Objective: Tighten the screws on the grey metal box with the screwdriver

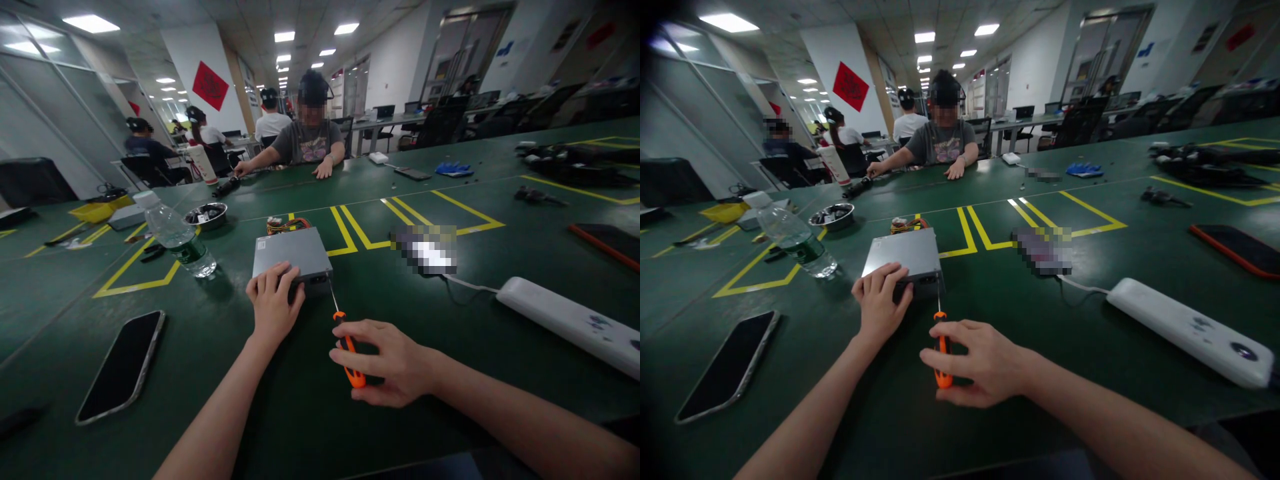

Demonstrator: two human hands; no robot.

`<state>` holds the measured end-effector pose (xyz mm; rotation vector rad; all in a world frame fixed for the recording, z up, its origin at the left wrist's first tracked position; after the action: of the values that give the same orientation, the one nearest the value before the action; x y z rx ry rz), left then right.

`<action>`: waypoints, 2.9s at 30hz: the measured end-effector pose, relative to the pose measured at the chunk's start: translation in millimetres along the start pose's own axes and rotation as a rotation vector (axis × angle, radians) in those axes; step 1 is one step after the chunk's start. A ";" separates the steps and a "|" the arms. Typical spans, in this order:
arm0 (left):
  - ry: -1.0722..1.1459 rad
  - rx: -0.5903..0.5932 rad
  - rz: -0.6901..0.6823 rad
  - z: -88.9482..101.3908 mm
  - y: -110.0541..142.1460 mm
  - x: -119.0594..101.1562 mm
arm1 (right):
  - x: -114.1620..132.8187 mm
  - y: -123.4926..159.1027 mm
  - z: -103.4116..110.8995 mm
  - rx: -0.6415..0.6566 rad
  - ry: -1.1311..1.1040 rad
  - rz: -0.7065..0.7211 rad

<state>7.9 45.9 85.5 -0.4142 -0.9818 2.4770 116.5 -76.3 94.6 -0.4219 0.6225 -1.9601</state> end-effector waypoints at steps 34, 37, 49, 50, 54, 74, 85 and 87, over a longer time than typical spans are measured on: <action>0.036 0.006 0.055 -4.4 1.5 5.3 | -3.0 5.2 -7.6 -0.043 -0.064 -0.014; 0.042 0.004 0.064 -4.2 1.8 5.9 | 2.5 2.7 -6.0 -0.004 0.015 0.028; 0.051 0.011 0.071 -2.5 1.1 4.9 | -2.0 6.3 -5.8 -0.025 0.040 0.008; 0.051 0.012 0.072 -2.7 1.1 5.0 | -0.4 5.0 -6.5 -0.007 0.058 0.021; 0.047 0.003 0.072 -2.3 0.8 5.0 | 2.5 1.1 -2.1 -0.031 0.095 0.032; 0.085 -0.009 0.074 -0.1 0.4 5.0 | 8.8 -7.0 -14.7 -0.004 -0.001 0.077; 0.077 -0.006 0.064 0.3 0.4 3.7 | 14.1 -17.2 -41.0 0.106 0.067 0.031; 0.072 -0.006 0.032 1.5 0.1 1.2 | 12.3 -15.6 -39.5 0.047 0.049 0.027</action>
<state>6.2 45.6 86.4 -0.5214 -0.9611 2.4702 78.7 -71.9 72.2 -0.3350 0.6089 -1.9604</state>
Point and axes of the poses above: each hand's wrist, its own y-axis away from the middle knuckle, its own z-axis out of the back of the hand, x = y × z, the point moved 10 cm from there along -y, towards the middle knuckle, and after that the axes turned 2 degrees about x, right-handed, at the moved point
